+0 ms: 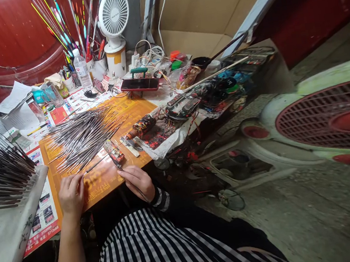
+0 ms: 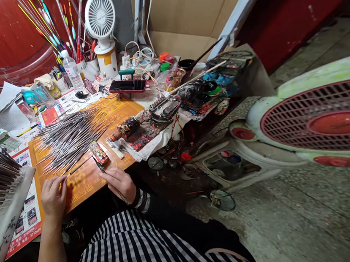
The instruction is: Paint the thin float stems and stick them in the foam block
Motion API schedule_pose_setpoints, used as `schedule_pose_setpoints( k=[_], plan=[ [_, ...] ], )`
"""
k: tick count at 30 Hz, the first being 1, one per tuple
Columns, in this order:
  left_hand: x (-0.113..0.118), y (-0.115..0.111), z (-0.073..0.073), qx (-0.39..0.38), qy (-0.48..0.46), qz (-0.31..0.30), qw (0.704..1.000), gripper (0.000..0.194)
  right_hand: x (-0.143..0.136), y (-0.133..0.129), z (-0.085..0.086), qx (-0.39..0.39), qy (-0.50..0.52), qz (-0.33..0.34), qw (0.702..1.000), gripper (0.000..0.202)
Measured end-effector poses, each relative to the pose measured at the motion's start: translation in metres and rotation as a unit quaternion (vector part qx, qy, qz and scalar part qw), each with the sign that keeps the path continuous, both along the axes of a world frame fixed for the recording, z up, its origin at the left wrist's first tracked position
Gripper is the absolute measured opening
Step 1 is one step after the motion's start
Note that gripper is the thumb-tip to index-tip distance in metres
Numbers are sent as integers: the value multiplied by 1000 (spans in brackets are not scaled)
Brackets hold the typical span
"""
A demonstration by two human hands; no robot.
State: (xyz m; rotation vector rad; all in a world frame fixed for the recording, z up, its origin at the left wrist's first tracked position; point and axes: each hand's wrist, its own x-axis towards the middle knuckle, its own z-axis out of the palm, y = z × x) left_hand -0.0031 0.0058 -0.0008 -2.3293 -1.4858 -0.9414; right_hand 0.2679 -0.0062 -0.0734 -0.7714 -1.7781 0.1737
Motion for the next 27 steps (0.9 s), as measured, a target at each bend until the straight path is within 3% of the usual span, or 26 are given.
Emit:
schedule_pose_setpoints(
  k=[27],
  plan=[
    [-1,2,3,6,17,-3,1000,17,0,2,2,10,34,-20,999,50]
  ],
)
